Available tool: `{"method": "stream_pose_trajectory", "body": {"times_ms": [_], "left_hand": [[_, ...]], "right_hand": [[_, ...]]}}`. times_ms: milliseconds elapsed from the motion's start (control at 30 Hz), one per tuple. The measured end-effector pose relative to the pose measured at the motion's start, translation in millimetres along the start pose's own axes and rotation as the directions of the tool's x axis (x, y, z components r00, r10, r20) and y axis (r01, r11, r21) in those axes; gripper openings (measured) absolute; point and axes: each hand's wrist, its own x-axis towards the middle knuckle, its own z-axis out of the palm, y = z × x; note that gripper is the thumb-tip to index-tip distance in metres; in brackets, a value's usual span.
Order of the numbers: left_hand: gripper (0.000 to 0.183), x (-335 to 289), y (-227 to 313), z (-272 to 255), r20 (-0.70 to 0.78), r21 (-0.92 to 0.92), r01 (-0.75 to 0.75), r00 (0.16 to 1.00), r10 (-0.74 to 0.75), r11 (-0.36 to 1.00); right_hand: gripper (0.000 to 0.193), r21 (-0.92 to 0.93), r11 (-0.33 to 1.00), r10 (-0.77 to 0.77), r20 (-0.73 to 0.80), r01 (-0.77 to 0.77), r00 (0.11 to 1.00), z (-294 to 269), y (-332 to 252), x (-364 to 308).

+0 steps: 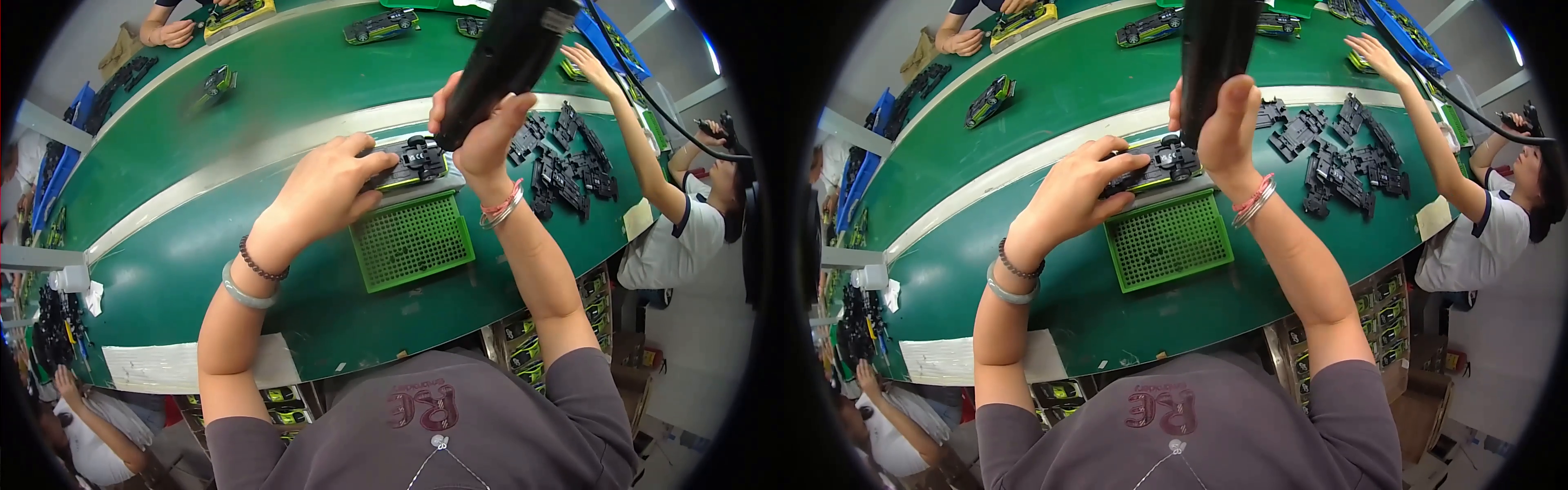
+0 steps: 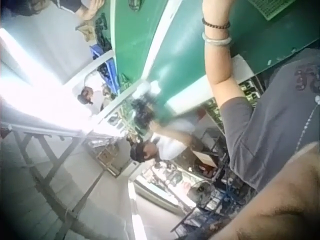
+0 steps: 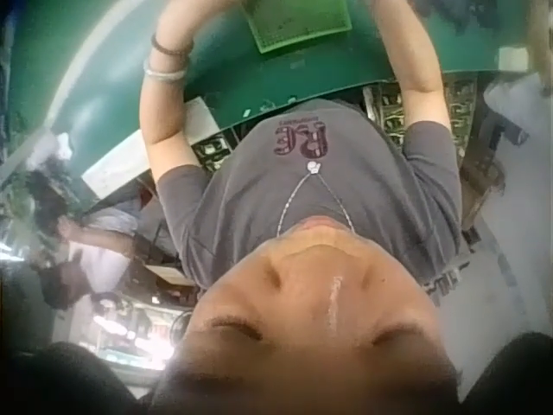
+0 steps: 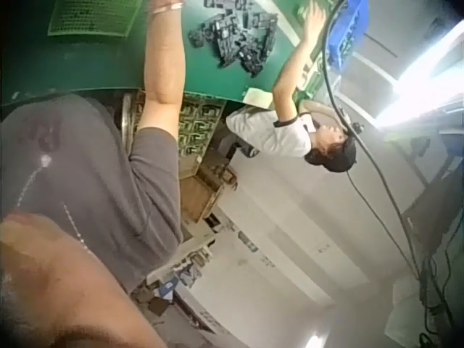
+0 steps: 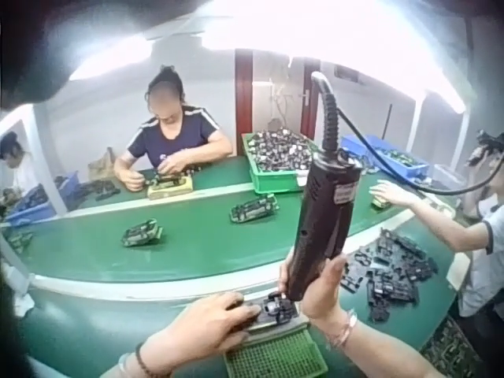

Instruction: The person assembles toy cars on an assembly line by driving screws with an electric screwdriver and places the finished cars into a storage tray by hand.

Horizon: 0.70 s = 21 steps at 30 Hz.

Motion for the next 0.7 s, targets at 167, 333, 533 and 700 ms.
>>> {"method": "stream_pose_trajectory", "body": {"times_ms": [167,333,533,700], "left_hand": [[0.041,-2,-1,0,0.035,-0.013,0.026,0.999,-0.026,1.0],[0.041,-1,-4,2,0.026,-0.022,0.03,0.999,-0.029,0.999],[0.039,-2,-6,5,-0.04,-0.003,-0.018,0.999,0.017,1.0],[0.041,-2,-3,3,0.024,-0.013,0.035,0.999,-0.035,0.999]], "right_hand": [[0.108,0.332,0.938,-0.102,-0.011,0.1,0.995,-6,-48,-37],[0.108,0.374,0.927,0.05,-0.058,-0.025,0.997,-19,-35,-93],[0.107,0.349,0.933,-0.045,-0.124,0.086,0.991,-23,-22,-101],[0.107,0.296,0.953,-0.029,-0.136,0.068,0.99,-26,-18,-102]]}}
